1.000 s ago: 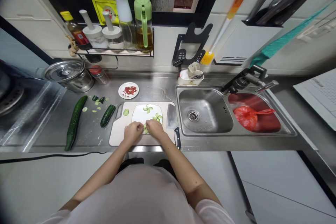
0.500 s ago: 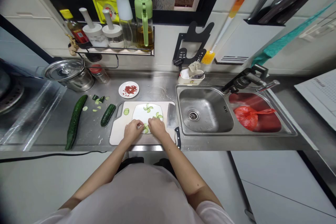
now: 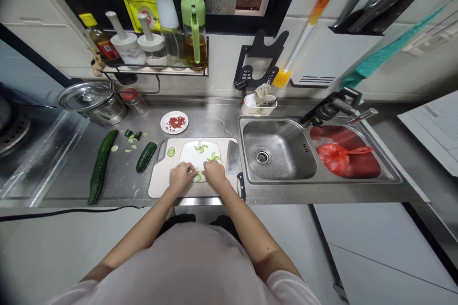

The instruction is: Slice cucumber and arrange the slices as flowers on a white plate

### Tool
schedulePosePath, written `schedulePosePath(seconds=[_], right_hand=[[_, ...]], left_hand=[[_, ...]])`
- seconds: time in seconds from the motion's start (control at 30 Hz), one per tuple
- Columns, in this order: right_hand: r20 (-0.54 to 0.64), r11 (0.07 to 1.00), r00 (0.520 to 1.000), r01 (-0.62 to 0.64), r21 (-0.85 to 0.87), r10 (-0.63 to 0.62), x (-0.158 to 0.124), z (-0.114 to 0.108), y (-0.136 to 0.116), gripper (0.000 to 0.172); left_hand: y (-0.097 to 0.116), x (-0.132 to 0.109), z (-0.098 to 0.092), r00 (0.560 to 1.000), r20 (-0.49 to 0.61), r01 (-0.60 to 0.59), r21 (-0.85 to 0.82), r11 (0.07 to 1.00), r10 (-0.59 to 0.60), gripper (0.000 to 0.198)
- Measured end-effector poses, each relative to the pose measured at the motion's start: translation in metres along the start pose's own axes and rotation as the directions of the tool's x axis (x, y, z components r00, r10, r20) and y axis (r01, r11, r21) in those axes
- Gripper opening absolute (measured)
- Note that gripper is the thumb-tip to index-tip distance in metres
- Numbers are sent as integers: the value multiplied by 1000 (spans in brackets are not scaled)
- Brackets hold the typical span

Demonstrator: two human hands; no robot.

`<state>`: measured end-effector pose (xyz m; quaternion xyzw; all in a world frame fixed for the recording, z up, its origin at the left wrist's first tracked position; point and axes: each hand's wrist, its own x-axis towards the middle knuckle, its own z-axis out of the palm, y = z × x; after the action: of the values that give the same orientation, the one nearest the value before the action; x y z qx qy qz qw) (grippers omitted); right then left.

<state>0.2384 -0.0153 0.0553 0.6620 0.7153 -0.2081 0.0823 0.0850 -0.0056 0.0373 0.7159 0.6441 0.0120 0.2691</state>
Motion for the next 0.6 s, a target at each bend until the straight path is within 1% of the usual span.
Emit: schedulePosePath(seconds=[0.27, 0.47, 0.6], right_hand=[[-7, 1000, 1000, 3, 30, -3, -3, 3, -3, 17], [-25, 998, 1000, 20, 55, -19, -1, 6, -4, 19], [-45, 997, 999, 10, 79, -7, -2, 7, -3, 18]], left_hand=[[-1, 1, 1, 1000, 0, 7, -5, 1000, -7, 18], [1, 0, 0, 1000, -6, 12, 2, 1000, -12, 19], [1, 0, 0, 1000, 0, 13, -9, 1000, -13, 20]])
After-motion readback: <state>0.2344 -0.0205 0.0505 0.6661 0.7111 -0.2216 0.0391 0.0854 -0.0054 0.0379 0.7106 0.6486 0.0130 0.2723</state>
